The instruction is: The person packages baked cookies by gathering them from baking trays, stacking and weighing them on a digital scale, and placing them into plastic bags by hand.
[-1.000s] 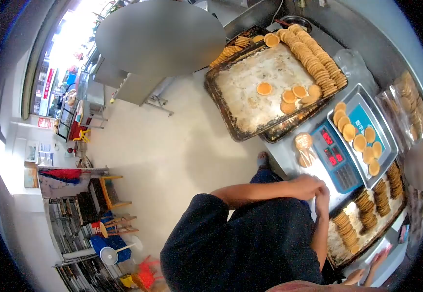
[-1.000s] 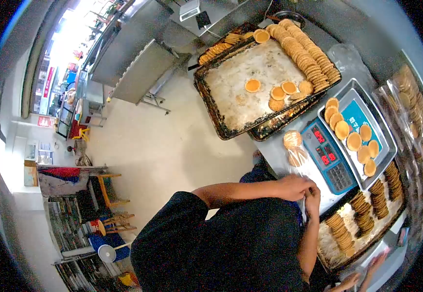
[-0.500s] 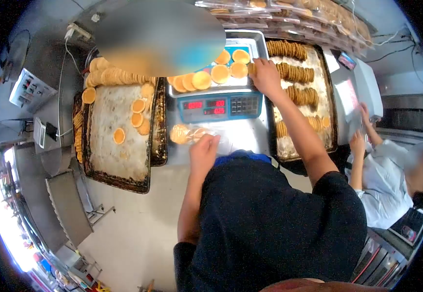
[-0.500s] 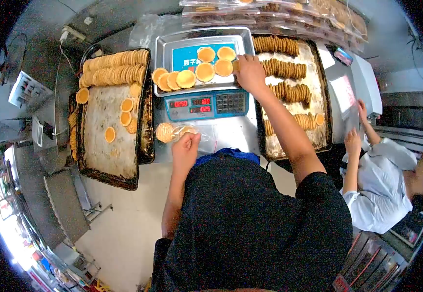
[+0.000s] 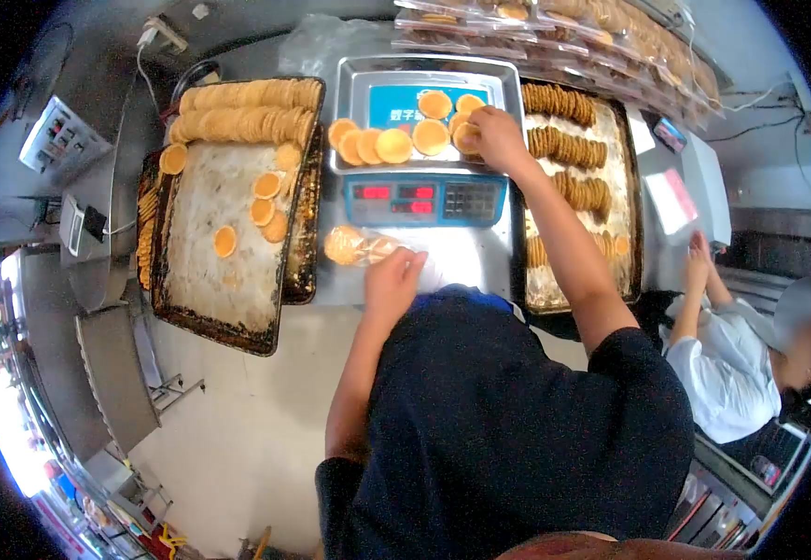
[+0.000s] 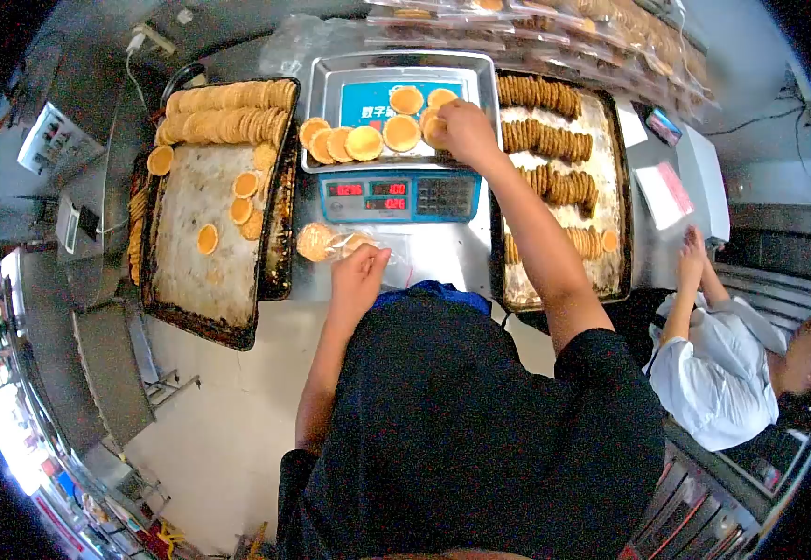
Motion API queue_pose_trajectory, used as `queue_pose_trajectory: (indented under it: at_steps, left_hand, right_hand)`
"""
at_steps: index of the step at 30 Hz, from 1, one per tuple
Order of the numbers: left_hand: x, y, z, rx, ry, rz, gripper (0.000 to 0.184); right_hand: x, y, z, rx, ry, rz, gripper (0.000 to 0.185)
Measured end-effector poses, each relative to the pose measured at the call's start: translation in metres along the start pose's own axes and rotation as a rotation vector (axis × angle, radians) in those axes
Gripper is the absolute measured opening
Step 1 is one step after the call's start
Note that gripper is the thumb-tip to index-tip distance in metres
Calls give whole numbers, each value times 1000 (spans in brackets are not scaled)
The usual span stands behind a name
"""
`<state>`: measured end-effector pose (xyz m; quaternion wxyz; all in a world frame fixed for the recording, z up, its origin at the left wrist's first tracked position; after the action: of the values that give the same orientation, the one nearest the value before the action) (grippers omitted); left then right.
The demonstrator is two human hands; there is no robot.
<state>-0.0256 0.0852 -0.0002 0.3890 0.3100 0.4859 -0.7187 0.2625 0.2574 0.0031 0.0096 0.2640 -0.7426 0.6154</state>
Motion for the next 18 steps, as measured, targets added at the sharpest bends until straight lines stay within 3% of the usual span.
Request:
queue_pose_trajectory:
  at_steps: [2,5,7,10,12,15,17,18]
  left_hand:
    - [0,4,-1,48,1,-15,28]
    - [11,4,-2,-24,42,16,29]
    - [13,2,0,-33,18,34,29]
    - [13,-1,6,-40,0,53,29]
    - [10,0,7,-36,18,78,30]
    - [15,4,7,-17,-38,25,23]
    - [29,11,6,-27,-43,159,17]
    - [39,14,4,-67,28,117,19]
  right_hand:
    - [12,-4,-5,61,42,0,36]
    - [-6,-3,3,43,312,-247,45]
    - [-34,6,-3,23,220,-257,47]
    - [-45,7,-14,3,274,-269,55]
    - [-58,10,-23,20,186,-219,67]
    - [-57,5,-25,71,97,-123,65]
    - [-60,2,-17,223,221,-149,47]
    - [-79,18,-11,137,163,-275,46]
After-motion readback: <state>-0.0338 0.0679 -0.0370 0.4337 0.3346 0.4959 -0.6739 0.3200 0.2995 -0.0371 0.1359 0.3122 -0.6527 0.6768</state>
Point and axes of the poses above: each hand's wrist, its own z-axis away from the middle knuckle, its own y-axis out of the palm, x = y × z, the point moved 5 cm from there along -z, towards the middle knuckle, and after that the axes turned 15 degrees about -y, right-handed, at the moved point
